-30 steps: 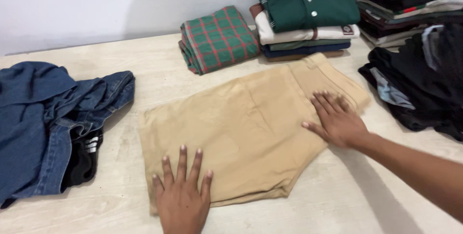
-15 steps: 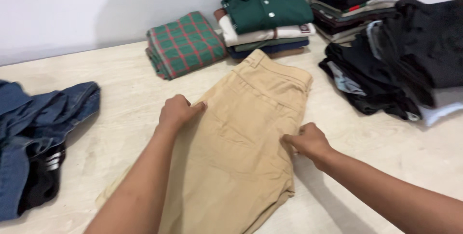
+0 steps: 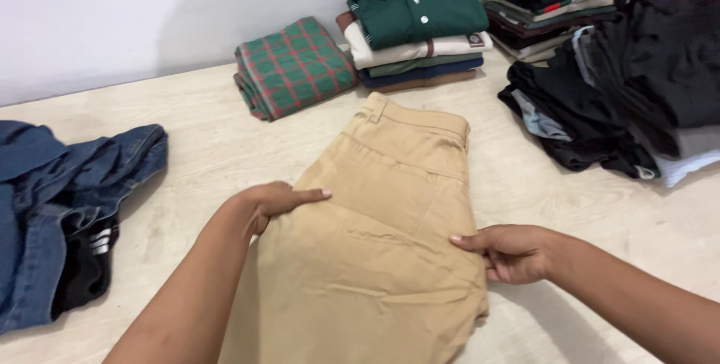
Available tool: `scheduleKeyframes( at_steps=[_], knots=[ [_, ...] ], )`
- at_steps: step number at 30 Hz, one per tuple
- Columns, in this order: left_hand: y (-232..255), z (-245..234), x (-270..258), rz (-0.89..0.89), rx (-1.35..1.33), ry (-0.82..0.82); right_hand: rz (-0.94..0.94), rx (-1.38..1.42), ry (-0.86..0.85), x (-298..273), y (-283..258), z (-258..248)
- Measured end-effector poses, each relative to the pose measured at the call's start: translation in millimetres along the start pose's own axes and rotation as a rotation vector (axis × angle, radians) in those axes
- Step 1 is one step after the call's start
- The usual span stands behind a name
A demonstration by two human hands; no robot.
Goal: The person folds three garments on a light-colored table: beige trousers, black track pants, and blue jeans. Each item is smoothed, folded in half lengthwise, then folded into a compact rectangle and stacked on a growing pile of folded clothes.
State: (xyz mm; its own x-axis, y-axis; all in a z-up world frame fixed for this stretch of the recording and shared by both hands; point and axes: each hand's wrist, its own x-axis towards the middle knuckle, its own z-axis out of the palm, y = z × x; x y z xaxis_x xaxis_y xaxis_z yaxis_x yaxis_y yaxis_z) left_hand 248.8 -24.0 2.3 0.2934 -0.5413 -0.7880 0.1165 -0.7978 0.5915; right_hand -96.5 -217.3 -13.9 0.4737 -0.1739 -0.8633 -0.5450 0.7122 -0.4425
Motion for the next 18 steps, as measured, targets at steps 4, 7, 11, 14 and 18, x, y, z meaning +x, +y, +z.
scheduleKeyframes(
  at_steps=[4,7,11,14,18],
  knots=[
    [-25,7,-50,0.001,-0.307,-0.117,-0.057,-0.111,-0.098,-18,-22,1],
    [-25,-3,-83,0.088,-0.404,-0.059,-0.160,-0.234,-0.074,-34,-59,15],
    [4,-40,-115,0.258,-0.444,0.065,-0.453,-0.354,-0.043,-59,-130,45],
    [35,-71,-131,0.382,-0.444,0.101,-0.693,-0.429,-0.013,-78,-183,81],
    [82,-106,-148,0.588,-0.491,0.239,-0.803,-0.511,0.273,-105,-238,142]
  ],
)
